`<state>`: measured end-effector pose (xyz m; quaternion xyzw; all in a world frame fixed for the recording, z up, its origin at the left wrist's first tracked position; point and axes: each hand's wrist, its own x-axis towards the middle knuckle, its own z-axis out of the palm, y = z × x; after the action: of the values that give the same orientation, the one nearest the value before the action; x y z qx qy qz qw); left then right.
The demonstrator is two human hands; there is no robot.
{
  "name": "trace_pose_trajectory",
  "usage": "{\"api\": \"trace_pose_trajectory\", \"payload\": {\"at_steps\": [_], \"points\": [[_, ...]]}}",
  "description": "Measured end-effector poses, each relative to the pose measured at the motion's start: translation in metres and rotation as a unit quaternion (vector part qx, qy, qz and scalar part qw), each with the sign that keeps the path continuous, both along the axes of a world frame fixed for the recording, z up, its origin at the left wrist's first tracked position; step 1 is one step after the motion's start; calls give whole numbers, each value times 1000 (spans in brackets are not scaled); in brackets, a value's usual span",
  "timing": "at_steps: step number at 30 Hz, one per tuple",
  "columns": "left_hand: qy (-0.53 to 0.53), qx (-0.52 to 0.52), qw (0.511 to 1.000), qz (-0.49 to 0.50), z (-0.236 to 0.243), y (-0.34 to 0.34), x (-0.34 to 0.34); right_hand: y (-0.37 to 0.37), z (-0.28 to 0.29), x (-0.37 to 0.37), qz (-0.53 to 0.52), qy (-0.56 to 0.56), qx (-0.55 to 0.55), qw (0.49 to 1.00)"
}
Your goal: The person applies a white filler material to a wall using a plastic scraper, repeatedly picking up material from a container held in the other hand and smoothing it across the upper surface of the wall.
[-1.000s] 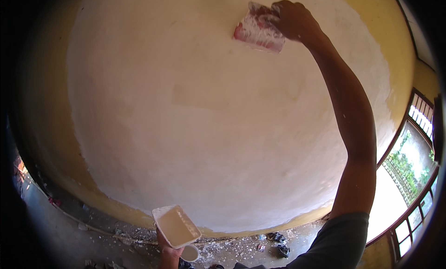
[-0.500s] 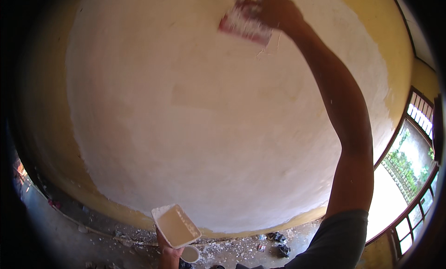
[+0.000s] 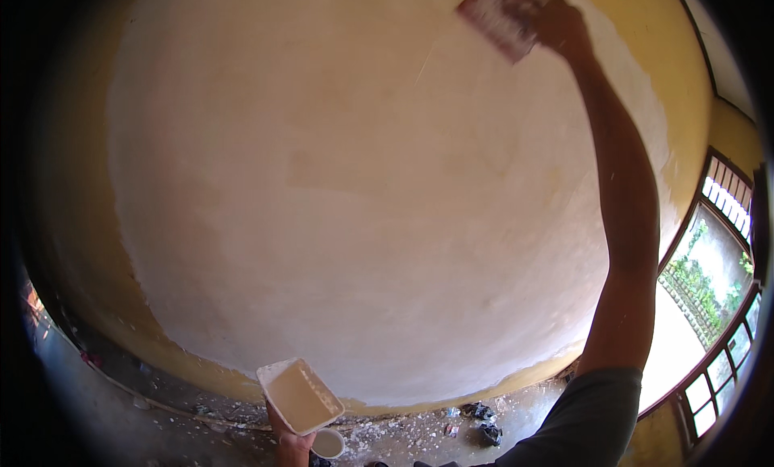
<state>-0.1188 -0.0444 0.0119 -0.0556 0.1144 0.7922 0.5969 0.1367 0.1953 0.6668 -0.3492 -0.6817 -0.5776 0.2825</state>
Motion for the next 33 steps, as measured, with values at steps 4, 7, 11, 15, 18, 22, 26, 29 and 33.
{"api": "trace_pose_trajectory", "payload": {"at_steps": [4,7,11,15,18,22,26,29,33], "points": [[3,-28,1000,6,-10,-1,-6,-21,8,2,172,311,-165,920],[6,-34,999,8,-9,-4,-11,-25,-94,-52,81,50,-195,976],[28,-24,999,-5,-3,2,-9,-7,-105,-88,62,52,-111,990],[4,4,1000,-16,-15,7,-11,-43,19,-56,123,299,31,946],[-8,23,999,-25,-6,4,-7,-67,-3,-57,143,336,-109,925],[-5,28,999,-24,-21,1,-18,-27,-141,-123,83,-56,-201,975],[39,38,998,-21,-23,8,-19,-23,-107,-148,63,99,-235,965],[38,27,999,-27,-19,10,-16,-38,-4,-88,95,262,-65,958],[19,13,999,-27,-20,8,-11,-63,-55,-64,213,266,-206,917]]}}
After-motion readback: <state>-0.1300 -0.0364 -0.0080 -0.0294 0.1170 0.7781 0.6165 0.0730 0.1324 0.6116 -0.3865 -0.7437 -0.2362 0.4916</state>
